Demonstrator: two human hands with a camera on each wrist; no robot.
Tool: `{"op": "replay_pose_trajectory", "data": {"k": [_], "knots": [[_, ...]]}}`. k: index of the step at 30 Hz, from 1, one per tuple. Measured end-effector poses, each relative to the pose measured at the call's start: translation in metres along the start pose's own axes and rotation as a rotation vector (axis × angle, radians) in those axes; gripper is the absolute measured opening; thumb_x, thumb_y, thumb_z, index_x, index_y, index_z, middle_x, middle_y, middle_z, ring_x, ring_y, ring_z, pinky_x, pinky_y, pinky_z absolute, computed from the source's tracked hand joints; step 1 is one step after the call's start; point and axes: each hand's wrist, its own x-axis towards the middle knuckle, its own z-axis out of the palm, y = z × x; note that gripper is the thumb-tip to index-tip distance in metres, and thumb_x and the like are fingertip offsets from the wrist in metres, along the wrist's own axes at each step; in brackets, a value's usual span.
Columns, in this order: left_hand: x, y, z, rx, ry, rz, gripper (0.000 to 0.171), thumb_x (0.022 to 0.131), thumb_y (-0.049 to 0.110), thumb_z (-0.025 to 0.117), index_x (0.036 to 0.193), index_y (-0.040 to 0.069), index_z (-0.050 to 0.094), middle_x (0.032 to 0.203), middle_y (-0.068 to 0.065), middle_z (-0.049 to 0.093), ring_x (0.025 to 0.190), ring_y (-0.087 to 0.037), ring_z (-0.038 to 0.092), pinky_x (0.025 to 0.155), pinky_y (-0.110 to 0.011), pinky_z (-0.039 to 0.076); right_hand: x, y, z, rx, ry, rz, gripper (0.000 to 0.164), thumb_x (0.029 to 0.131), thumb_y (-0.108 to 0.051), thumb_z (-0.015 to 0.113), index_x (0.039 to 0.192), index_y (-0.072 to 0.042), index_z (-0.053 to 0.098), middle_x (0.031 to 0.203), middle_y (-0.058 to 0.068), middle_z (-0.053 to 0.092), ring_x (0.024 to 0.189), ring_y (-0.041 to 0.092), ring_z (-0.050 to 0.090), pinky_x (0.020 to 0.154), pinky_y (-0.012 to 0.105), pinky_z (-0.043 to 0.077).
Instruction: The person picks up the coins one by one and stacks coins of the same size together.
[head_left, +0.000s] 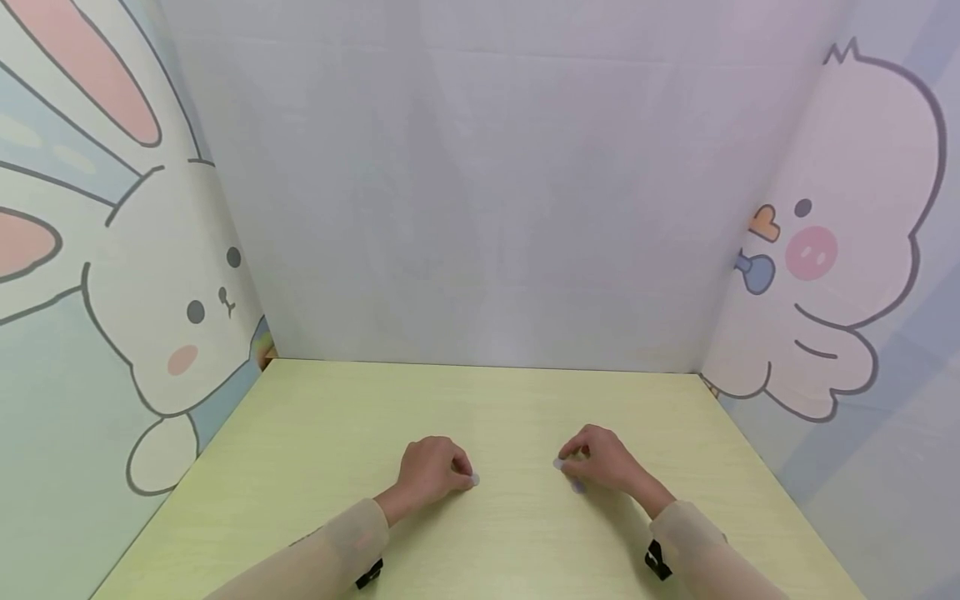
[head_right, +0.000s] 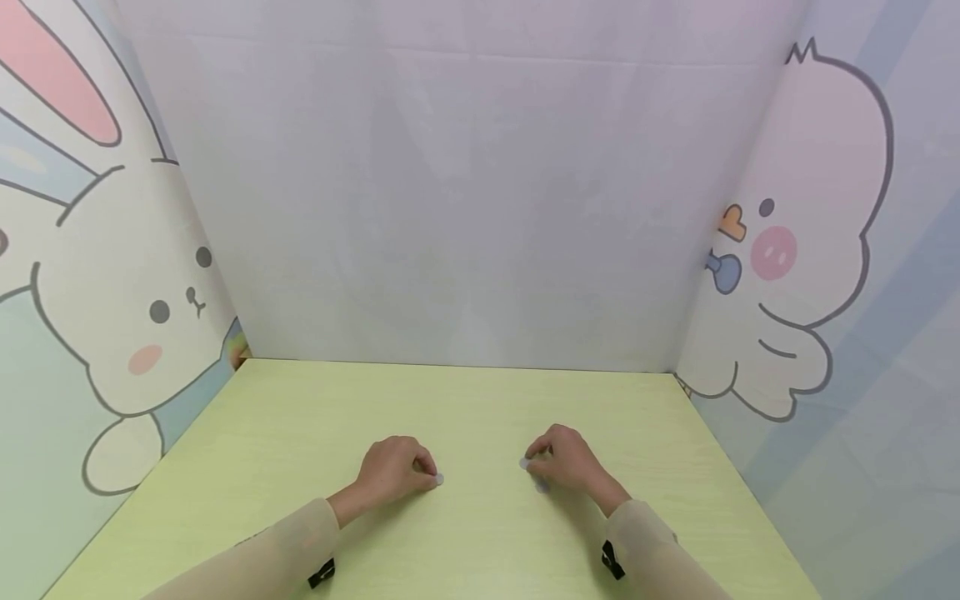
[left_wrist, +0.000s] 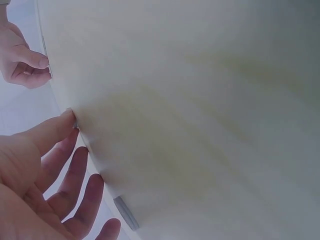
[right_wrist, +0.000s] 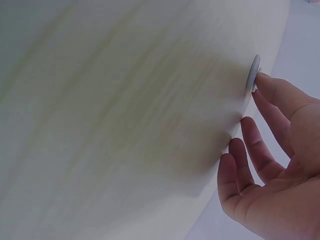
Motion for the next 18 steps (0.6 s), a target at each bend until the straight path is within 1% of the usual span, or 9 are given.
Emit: {"op": "replay_pose_trajectory", "data": {"k": [5,8,13,18], "knots": [[0.001,-0.003,0.004,0.001,-0.001,-0.010,0.017,0.080,0.029,0.094,0.072,0.026,0.079,0.075,0.018,0.071,0.072,-0.002,0.057,0.072,-0.037,0.044,0.001,-0.002,0.002,0.005,-0.007,-0.013,0.010,0.086,-0.013,0.088,0.096,-0.015,0.084,0.092,-0.002,0.066,0.085,0.020,0.053,0.072,0.028,0.042],[0.001,-0.005,0.006,0.001,-0.001,-0.011,0.017,0.080,0.030,0.094,0.072,0.027,0.079,0.074,0.019,0.071,0.073,-0.002,0.057,0.073,-0.038,0.045,0.002,-0.004,0.005,0.006,-0.012,-0.011,0.009,0.087,-0.016,0.088,0.095,-0.017,0.084,0.093,-0.004,0.065,0.085,0.018,0.052,0.073,0.028,0.042],[0.001,-0.005,0.005,-0.001,-0.001,-0.013,0.018,0.080,0.031,0.094,0.072,0.028,0.078,0.074,0.021,0.069,0.073,-0.002,0.057,0.073,-0.039,0.045,0.003,-0.008,0.009,0.011,-0.021,-0.010,0.007,0.088,-0.019,0.088,0.093,-0.019,0.084,0.093,-0.006,0.066,0.084,0.016,0.052,0.074,0.028,0.042],[0.000,-0.002,0.001,0.004,-0.008,-0.018,0.018,0.080,0.029,0.094,0.072,0.028,0.078,0.074,0.021,0.069,0.073,-0.003,0.057,0.075,-0.040,0.046,0.003,-0.015,0.010,0.027,-0.025,-0.026,0.007,0.087,-0.017,0.089,0.092,-0.018,0.084,0.093,-0.005,0.066,0.084,0.019,0.054,0.073,0.028,0.042]]}}
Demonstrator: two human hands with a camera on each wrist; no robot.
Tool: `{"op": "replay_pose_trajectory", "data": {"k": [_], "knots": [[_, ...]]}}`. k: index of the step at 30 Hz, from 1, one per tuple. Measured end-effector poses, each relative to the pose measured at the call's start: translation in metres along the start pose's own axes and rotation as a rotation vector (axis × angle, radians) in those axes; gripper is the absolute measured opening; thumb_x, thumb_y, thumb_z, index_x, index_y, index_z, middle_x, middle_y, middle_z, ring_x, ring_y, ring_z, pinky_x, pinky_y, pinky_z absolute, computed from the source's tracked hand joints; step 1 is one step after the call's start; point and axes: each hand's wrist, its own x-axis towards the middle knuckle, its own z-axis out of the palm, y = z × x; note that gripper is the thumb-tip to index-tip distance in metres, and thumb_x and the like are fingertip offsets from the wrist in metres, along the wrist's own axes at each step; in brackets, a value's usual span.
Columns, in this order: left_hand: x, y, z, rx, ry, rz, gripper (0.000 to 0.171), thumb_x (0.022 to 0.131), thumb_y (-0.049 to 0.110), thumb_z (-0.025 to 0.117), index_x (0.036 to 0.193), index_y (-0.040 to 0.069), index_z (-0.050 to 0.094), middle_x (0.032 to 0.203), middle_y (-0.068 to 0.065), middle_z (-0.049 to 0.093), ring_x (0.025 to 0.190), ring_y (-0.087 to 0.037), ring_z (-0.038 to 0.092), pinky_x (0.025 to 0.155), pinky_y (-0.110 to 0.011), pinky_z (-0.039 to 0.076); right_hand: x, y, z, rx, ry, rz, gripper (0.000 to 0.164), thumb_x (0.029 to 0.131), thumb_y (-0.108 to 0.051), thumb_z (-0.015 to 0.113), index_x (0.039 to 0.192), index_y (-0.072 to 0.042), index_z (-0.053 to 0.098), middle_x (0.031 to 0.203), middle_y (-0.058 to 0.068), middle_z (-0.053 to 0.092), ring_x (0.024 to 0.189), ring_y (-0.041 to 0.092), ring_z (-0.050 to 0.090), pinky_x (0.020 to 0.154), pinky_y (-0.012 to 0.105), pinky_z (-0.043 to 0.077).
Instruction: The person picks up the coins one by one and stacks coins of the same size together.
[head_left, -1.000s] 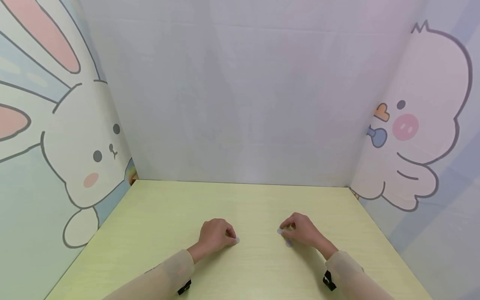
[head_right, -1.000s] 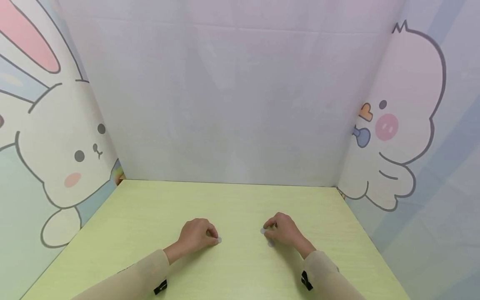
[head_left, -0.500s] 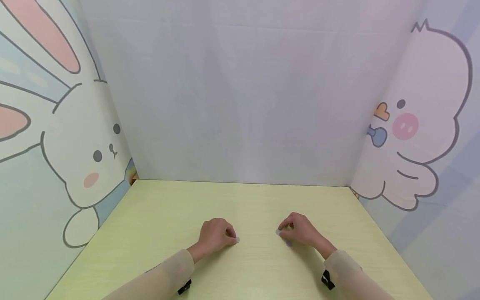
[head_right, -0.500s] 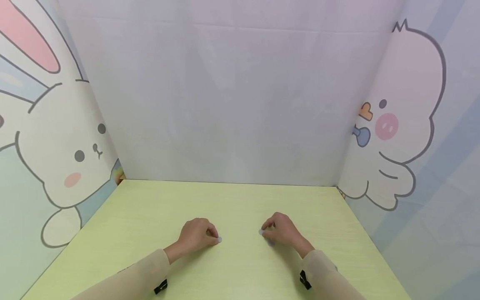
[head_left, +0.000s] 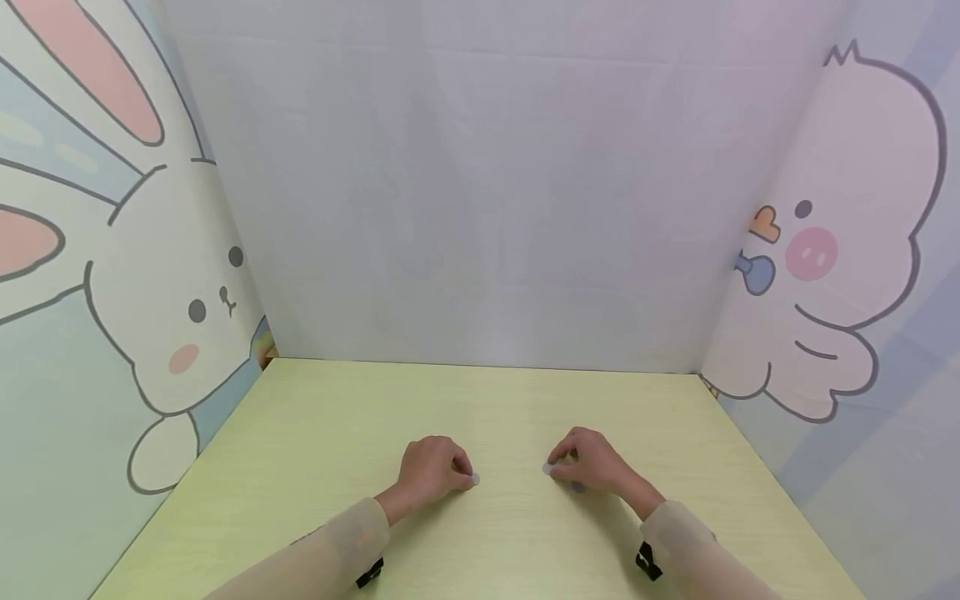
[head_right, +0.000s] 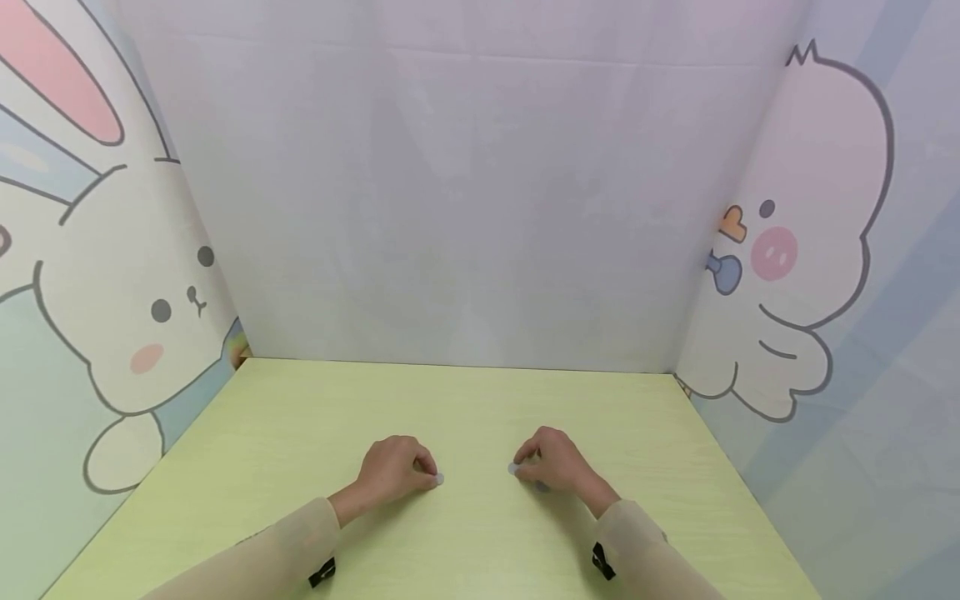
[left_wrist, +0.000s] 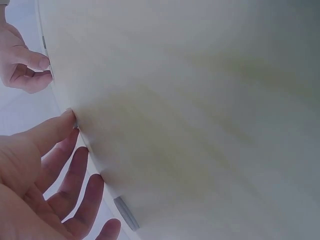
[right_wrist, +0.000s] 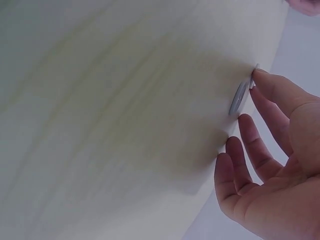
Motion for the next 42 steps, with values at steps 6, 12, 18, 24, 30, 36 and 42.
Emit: {"op": "replay_pose_trajectory", "data": {"k": [6,12,18,24,30,36,42], "knots": [[0.000,0.003,-0.004,-0.005,-0.011,0.002,0.017,0.081,0.027,0.094,0.073,0.026,0.079,0.074,0.017,0.071,0.074,-0.004,0.058,0.076,-0.041,0.046,-0.001,-0.007,0.002,-0.004,-0.010,-0.023,0.007,0.087,-0.017,0.089,0.092,-0.017,0.084,0.093,-0.002,0.068,0.084,0.019,0.054,0.073,0.027,0.042],[0.000,0.003,-0.003,0.000,-0.007,-0.006,0.017,0.081,0.029,0.094,0.073,0.027,0.079,0.074,0.019,0.070,0.075,-0.004,0.058,0.077,-0.042,0.046,-0.001,-0.011,0.005,-0.012,-0.010,-0.067,0.005,0.088,-0.017,0.088,0.091,-0.017,0.084,0.092,-0.001,0.067,0.082,0.018,0.054,0.072,0.027,0.042],[0.001,0.002,-0.002,-0.004,-0.013,-0.015,0.018,0.081,0.028,0.094,0.072,0.026,0.079,0.074,0.019,0.069,0.074,-0.004,0.058,0.077,-0.042,0.046,0.001,-0.014,0.010,-0.015,-0.012,-0.084,0.006,0.088,-0.019,0.089,0.090,-0.017,0.084,0.091,-0.004,0.067,0.083,0.017,0.056,0.074,0.027,0.043],[0.001,0.000,0.002,0.003,-0.001,-0.010,0.019,0.080,0.030,0.094,0.071,0.028,0.078,0.073,0.021,0.068,0.073,-0.003,0.057,0.076,-0.041,0.046,0.004,-0.018,0.016,-0.015,-0.005,-0.121,0.006,0.086,-0.017,0.089,0.088,-0.016,0.084,0.090,-0.005,0.068,0.082,0.016,0.058,0.074,0.027,0.045],[0.000,0.001,0.000,-0.006,0.002,-0.002,0.018,0.080,0.028,0.094,0.071,0.027,0.078,0.073,0.019,0.069,0.073,-0.004,0.057,0.077,-0.042,0.046,0.005,-0.024,0.019,-0.025,-0.022,-0.108,0.005,0.087,-0.019,0.089,0.088,-0.019,0.084,0.091,-0.006,0.068,0.085,0.016,0.059,0.077,0.028,0.045],[-0.002,0.006,-0.006,-0.009,-0.020,-0.008,0.018,0.081,0.026,0.094,0.072,0.026,0.078,0.074,0.018,0.070,0.074,-0.005,0.058,0.077,-0.043,0.046,0.006,-0.027,0.020,-0.031,-0.035,-0.114,0.005,0.087,-0.019,0.089,0.088,-0.018,0.084,0.091,-0.004,0.067,0.085,0.016,0.057,0.076,0.029,0.044],[0.000,0.003,-0.003,-0.001,-0.015,-0.013,0.018,0.081,0.028,0.094,0.072,0.026,0.079,0.074,0.019,0.070,0.075,-0.004,0.059,0.078,-0.042,0.047,0.006,-0.026,0.021,-0.032,-0.040,-0.120,0.005,0.087,-0.020,0.089,0.087,-0.020,0.084,0.091,-0.005,0.067,0.085,0.015,0.057,0.077,0.029,0.045]]}}
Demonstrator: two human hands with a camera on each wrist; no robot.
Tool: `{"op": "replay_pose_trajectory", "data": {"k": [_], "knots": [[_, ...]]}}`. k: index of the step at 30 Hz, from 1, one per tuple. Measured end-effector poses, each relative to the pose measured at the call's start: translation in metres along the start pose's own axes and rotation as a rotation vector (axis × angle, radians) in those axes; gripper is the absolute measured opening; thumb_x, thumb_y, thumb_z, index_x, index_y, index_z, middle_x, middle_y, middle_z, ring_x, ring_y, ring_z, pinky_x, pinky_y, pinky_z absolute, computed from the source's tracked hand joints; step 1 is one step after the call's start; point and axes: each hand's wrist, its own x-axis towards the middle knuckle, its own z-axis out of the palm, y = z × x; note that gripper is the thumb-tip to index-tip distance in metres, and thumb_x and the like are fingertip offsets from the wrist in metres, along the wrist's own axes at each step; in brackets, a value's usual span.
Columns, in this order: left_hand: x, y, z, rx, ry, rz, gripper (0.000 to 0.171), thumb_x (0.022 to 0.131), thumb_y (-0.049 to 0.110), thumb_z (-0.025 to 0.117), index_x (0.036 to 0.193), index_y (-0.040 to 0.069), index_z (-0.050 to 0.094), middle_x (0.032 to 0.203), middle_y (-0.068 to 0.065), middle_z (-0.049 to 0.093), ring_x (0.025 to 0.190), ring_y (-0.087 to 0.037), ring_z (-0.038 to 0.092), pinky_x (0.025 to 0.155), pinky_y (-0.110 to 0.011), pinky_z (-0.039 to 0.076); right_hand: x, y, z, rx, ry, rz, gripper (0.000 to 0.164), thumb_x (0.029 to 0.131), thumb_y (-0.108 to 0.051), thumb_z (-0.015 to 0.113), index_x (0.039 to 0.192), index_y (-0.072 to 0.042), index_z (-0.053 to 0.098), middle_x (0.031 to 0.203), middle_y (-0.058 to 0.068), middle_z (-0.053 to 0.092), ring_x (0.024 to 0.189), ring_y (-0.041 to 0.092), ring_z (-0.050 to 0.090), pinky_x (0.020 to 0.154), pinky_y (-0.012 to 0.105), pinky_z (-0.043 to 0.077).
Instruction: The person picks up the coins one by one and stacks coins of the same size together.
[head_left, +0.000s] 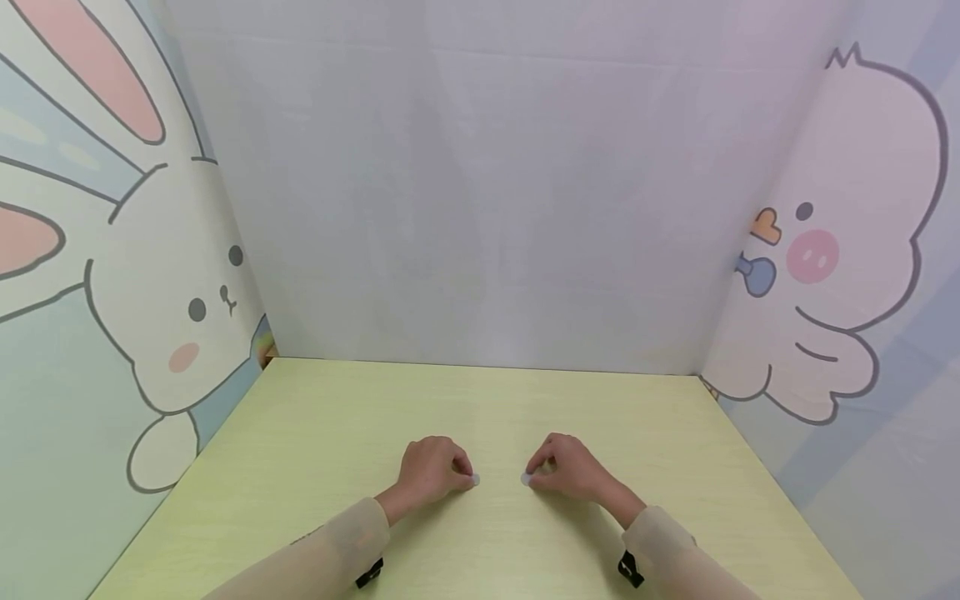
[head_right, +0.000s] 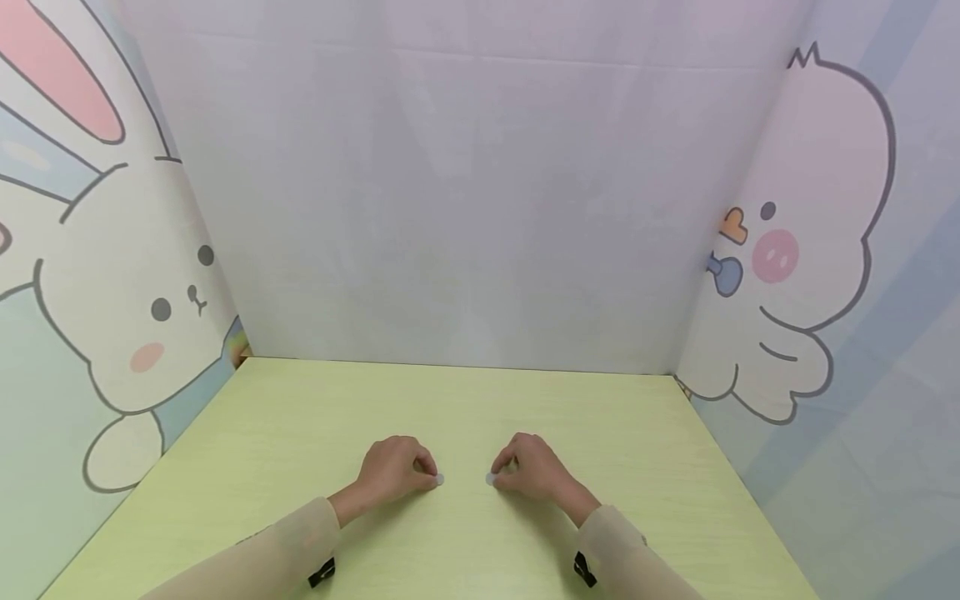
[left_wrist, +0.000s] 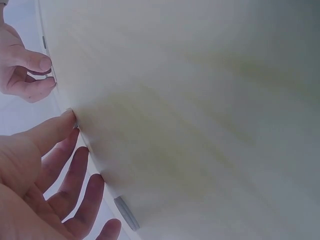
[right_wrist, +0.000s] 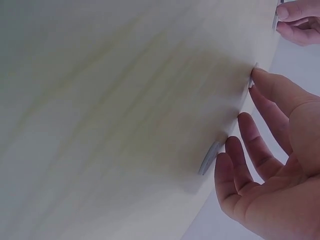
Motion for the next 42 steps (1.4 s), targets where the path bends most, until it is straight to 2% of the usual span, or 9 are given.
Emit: {"op": "replay_pose_trajectory", "data": {"k": [13,20,42], "knots": [[-0.0016,0.0039,-0.0040,-0.009,0.000,0.007,0.017,0.081,0.028,0.094,0.072,0.025,0.079,0.074,0.017,0.071,0.074,-0.005,0.059,0.076,-0.042,0.047,-0.0022,-0.0013,0.0000,0.011,0.004,-0.005,0.006,0.087,-0.020,0.090,0.087,-0.021,0.083,0.093,-0.006,0.067,0.088,0.015,0.058,0.079,0.030,0.046],[-0.0010,0.0034,-0.0033,0.006,-0.007,0.009,0.017,0.082,0.029,0.093,0.072,0.027,0.079,0.073,0.019,0.069,0.075,-0.005,0.060,0.080,-0.048,0.049,-0.0030,0.0009,-0.0002,0.001,0.005,-0.024,0.005,0.089,-0.023,0.089,0.089,-0.022,0.084,0.093,-0.006,0.067,0.088,0.016,0.059,0.078,0.030,0.046],[-0.0015,0.0042,-0.0049,0.005,-0.020,-0.007,0.019,0.082,0.029,0.093,0.071,0.026,0.077,0.072,0.019,0.066,0.072,-0.004,0.054,0.076,-0.045,0.044,-0.0008,0.0025,0.0026,0.007,-0.003,-0.011,0.006,0.088,-0.021,0.089,0.088,-0.022,0.084,0.093,-0.007,0.066,0.089,0.015,0.058,0.079,0.030,0.048]]}}
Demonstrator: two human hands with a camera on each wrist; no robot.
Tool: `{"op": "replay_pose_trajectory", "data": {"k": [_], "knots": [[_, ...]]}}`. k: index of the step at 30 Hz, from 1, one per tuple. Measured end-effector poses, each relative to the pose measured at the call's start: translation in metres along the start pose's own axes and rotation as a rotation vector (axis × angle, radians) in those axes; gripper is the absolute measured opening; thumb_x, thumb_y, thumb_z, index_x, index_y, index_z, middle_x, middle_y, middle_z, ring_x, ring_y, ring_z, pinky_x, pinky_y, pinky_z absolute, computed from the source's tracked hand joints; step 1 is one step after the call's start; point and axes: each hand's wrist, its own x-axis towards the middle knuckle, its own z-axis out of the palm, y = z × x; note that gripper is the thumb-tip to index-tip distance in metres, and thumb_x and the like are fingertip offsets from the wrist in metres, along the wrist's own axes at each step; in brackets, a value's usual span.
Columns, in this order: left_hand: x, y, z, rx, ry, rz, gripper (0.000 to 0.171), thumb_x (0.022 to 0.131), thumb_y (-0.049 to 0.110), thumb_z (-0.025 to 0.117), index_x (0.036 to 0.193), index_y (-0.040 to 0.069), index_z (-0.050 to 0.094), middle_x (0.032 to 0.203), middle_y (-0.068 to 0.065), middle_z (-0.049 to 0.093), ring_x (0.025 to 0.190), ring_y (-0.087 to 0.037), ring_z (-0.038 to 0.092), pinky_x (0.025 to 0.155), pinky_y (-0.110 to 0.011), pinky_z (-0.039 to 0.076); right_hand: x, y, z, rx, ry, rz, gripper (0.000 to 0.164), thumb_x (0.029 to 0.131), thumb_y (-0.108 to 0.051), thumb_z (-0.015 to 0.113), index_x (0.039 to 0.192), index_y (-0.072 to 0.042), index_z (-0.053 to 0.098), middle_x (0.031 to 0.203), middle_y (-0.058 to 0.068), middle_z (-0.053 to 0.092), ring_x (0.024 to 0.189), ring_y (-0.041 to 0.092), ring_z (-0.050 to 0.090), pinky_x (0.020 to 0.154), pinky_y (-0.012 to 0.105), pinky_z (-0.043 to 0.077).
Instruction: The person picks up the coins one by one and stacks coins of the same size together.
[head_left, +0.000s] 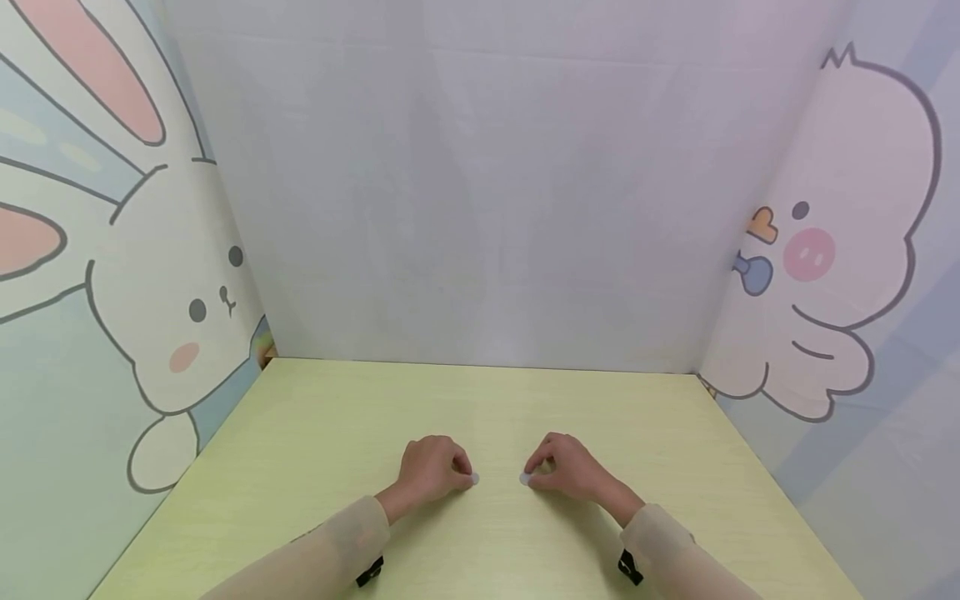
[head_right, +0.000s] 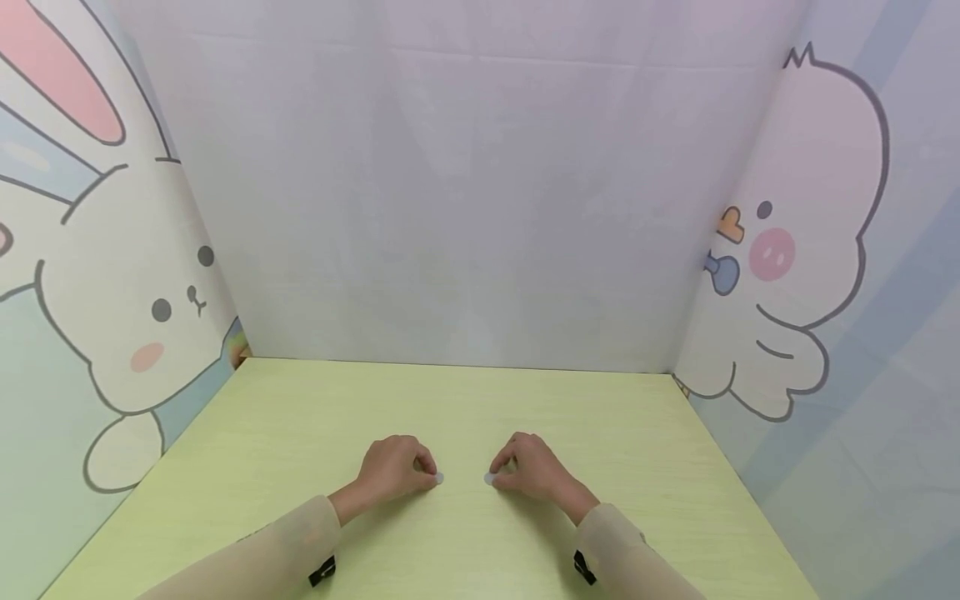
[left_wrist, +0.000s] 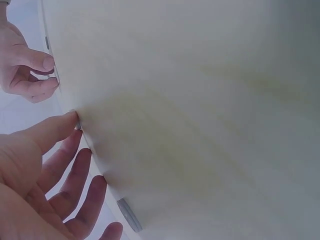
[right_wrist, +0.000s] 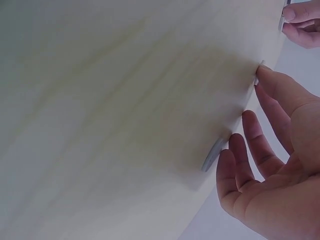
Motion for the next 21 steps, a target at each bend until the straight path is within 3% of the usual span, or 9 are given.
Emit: {"op": "replay_pose_trajectory", "data": {"k": [21], "knots": [[0.0007,-0.0031,0.0029,0.003,0.006,0.013,0.020,0.083,0.031,0.091,0.072,0.028,0.076,0.073,0.020,0.065,0.072,-0.004,0.055,0.076,-0.042,0.043,-0.0019,-0.0029,-0.0015,0.014,-0.004,0.007,0.005,0.088,-0.017,0.088,0.088,-0.019,0.083,0.096,-0.005,0.066,0.091,0.019,0.060,0.081,0.031,0.047]]}}
